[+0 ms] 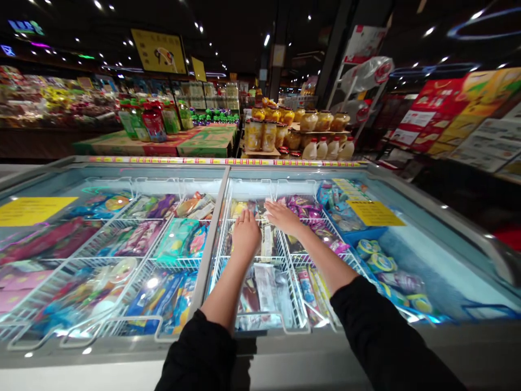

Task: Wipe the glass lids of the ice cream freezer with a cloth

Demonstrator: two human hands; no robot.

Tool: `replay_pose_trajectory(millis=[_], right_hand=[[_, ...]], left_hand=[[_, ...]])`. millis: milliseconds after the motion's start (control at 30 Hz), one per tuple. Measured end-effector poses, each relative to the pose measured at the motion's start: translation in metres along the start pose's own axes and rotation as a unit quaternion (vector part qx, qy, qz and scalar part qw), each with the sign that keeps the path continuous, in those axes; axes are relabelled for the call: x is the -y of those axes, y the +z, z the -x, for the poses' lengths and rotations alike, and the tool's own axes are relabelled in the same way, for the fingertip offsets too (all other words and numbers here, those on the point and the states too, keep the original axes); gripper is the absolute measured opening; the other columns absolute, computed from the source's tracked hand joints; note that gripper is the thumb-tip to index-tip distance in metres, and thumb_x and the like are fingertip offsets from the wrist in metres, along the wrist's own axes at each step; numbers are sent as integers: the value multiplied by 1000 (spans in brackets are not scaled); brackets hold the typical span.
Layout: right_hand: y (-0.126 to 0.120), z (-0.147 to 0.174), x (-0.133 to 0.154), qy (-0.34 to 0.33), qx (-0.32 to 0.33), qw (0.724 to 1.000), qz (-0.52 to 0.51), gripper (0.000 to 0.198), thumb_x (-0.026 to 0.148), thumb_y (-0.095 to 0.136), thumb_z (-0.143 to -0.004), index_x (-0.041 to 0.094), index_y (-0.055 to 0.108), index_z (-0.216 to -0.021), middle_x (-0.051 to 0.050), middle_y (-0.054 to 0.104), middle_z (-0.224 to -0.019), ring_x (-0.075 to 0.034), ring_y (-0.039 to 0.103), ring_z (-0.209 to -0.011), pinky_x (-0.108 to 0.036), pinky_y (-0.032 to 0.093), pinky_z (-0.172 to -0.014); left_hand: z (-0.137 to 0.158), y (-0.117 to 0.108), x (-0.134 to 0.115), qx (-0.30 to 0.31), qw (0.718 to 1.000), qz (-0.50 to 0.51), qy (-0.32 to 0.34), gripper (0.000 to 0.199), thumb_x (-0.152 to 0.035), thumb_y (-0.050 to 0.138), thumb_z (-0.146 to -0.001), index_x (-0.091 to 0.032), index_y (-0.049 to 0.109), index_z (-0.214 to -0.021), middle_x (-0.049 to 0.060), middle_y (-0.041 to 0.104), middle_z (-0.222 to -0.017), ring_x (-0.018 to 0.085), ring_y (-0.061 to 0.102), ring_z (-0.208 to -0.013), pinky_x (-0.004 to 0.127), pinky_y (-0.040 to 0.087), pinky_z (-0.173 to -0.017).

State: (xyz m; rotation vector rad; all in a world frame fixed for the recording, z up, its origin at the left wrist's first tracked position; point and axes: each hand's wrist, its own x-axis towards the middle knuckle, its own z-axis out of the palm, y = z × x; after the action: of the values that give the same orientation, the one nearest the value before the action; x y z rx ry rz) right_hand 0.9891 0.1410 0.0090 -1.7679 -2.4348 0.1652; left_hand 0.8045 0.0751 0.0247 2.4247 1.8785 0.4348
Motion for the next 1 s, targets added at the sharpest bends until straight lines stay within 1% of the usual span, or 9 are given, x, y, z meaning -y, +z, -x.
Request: replay_pose_trajectory(millis=[67,167,333,467,600,733,867,933,1000], right_hand=[[-2,6,-19,16,-13,1000,5,69,44,30,-108,16,37,-170,-7,26,-180,-23,23,-167,-42,18,-136],[-10,-6,-32,68,-24,997,11,67,44,29,-109,16,37,-170,-7,28,-179,-23,22,-167,-41,19,-136],[-18,-48,-7,120,-9,993,8,68,42,27,-110,11,33,-171,-9,20,-181,-25,20,-167,-45,19,-135],[-9,-50,4,62,-6,998,3,66,45,28,-111,20,34,-171,-5,22,-181,-25,22,-167,-45,20,-135],[-6,-35,-27,3,-1,1000,-2,68,49,28,-110,20,35,-171,-4,26,-181,-23,21,-167,-40,17,-136],[-14,-46,-56,70,-2,998,10,70,45,30,-109,13,34,-171,-8,25,-180,-23,22,-167,-39,17,-136],[-19,-75,-41,124,-15,992,14,69,41,28,-108,12,33,-170,-11,24,-180,-27,22,-167,-45,20,-135],[-17,-82,-26,122,-10,992,9,69,43,26,-109,13,33,-171,-9,23,-181,-27,22,-167,-47,21,-135],[-14,-79,-17,93,-4,996,7,68,45,27,-109,16,33,-171,-8,24,-181,-25,21,-167,-45,20,-135]], left_hand=[[-7,4,3,-2,1000,-4,-6,56,-15,39,-108,-1,48,-161,21,44,-168,29,42,-159,42,34,-131],[-11,11,3,-15,1000,-7,-13,56,-22,38,-110,2,48,-160,24,45,-167,30,43,-159,43,34,-131],[-11,20,3,-31,999,0,-15,58,-27,40,-110,-3,48,-161,22,44,-168,29,42,-159,45,33,-131],[-10,16,4,-12,1000,4,-13,59,-27,40,-109,-2,46,-162,22,43,-169,31,39,-161,45,33,-132],[-8,10,2,11,1000,4,-10,61,-26,37,-111,5,41,-163,24,37,-172,31,35,-162,44,28,-134],[-7,8,0,15,1000,5,-15,61,-26,34,-112,5,40,-163,23,35,-173,31,35,-163,44,28,-134],[-7,11,0,4,1000,4,-16,59,-27,36,-111,1,43,-163,22,37,-172,30,35,-162,44,30,-133],[-8,12,1,3,1000,1,-14,59,-28,37,-112,0,43,-163,22,38,-172,30,35,-163,43,29,-133],[-8,13,2,6,1000,1,-12,59,-28,36,-112,0,42,-164,22,37,-172,29,34,-163,42,28,-134]])
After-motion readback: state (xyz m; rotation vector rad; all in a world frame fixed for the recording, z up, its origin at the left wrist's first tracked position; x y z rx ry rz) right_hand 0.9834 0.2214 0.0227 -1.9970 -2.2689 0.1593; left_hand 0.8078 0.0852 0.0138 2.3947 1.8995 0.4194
